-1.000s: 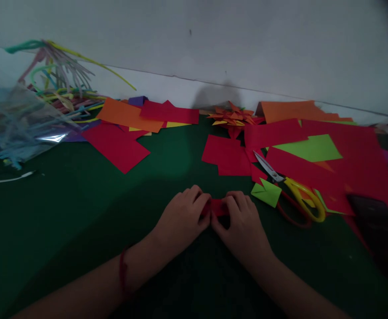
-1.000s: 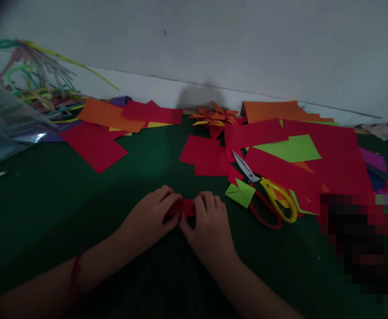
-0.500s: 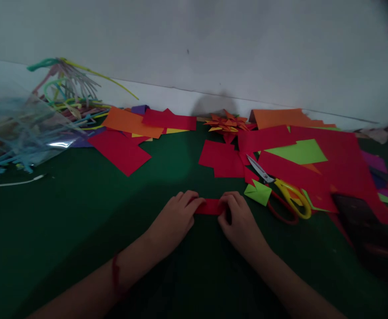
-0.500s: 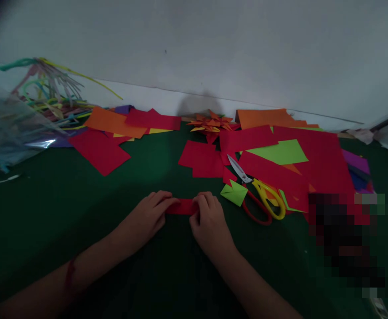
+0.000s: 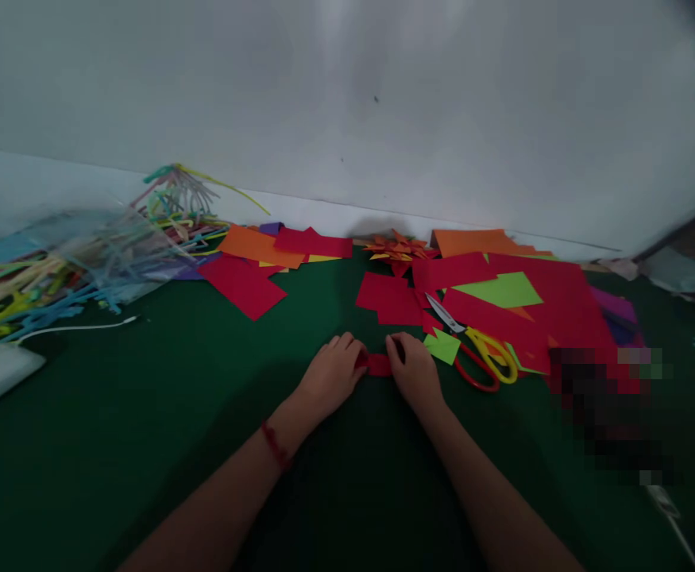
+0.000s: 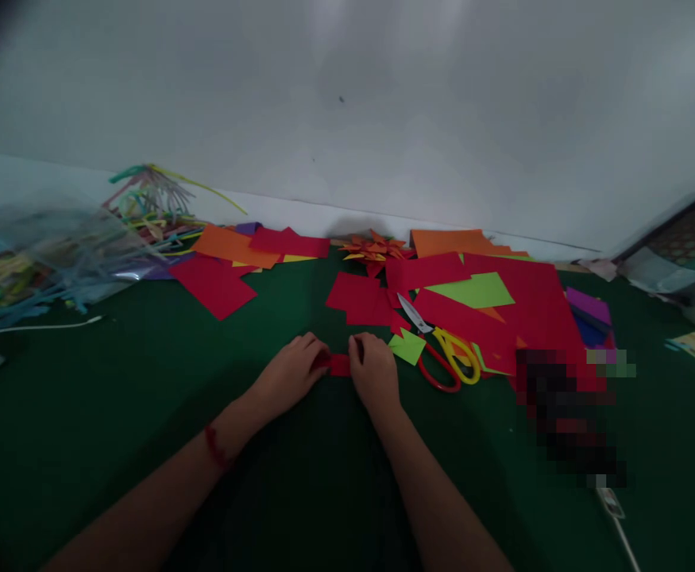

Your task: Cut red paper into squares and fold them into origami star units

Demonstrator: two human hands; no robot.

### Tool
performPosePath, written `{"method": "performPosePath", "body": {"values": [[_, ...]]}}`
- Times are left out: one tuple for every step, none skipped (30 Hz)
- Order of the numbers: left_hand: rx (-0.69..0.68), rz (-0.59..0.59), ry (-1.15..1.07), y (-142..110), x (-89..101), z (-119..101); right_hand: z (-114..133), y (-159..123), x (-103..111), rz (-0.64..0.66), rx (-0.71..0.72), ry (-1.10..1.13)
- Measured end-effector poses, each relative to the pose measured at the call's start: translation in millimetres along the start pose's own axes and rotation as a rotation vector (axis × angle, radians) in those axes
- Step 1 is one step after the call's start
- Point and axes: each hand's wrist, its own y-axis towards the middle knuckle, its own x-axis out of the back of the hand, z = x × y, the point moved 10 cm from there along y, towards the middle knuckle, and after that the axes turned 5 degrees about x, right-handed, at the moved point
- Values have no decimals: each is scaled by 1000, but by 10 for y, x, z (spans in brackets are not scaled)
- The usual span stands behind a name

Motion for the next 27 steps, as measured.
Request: {"method": "performPosePath", "body": {"values": [[2,1,1,2,-9,0,0,13,-6,-7,-9,-12],[2,3,2,1,-14,-4,3,25,-8,-17,-14,-22],[-7,5,4,-2,-15,-13,11,35,-10,-23,-16,-28],[-20,5,5,-7,-11,-27,17,41,-11,-28,-18,-31],[-36,0,5,-14,-1,-42,23,45,-14,-27,-18,-29],[-53,-9,3,-21,15,-55,26,45,-18,-22,-18,-22],[-68,-20,-2,-29,32,-63,26,42,-23,-12,-17,-10],[-81,-31,-9,-36,48,-68,22,36,-29,4,-15,7],[-96,-38,-16,-41,57,-72,16,28,-37,25,-13,29],[-111,-42,-23,-45,62,-77,6,17,-47,51,-12,57],[-127,-44,-30,-46,63,-84,-5,5,-58,84,-10,90],[-147,-46,-37,-47,62,-96,-15,-8,-70,118,-8,126],[-169,-50,-43,-48,62,-115,-24,-20,-83,156,-6,164],[-191,-61,-50,-49,69,-137,-29,-30,-93,192,-2,199],[-207,-83,-60,-51,87,-157,-30,-37,-102,226,4,229],[-214,-114,-79,-52,114,-170,-27,-40,-115,260,8,263],[-204,-157,-113,-51,156,-164,-42,-37,-119,274,-12,324],[-167,-208,-163,-46,207,-128,-80,-27,-114,262,-65,418],[-105,-266,-230,-40,261,-58,-132,-17,-107,229,-136,525],[-24,-327,-313,-38,309,41,-187,-10,-104,185,-212,627],[68,-376,-412,-38,335,159,-234,-7,-106,138,-280,711],[156,-397,-529,-34,322,276,-263,-8,-116,98,-331,775],[232,-381,-660,-19,266,373,-269,-8,-135,76,-359,816],[285,-328,-797,8,178,432,-256,-9,-166,72,-373,858],[317,-254,-927,41,78,450,-240,-17,-202,73,-389,911],[330,-165,-1035,73,-18,432,-220,-28,-237,80,-402,961],[332,-90,-1111,94,-89,400,-196,-39,-265,93,-408,996]]}}
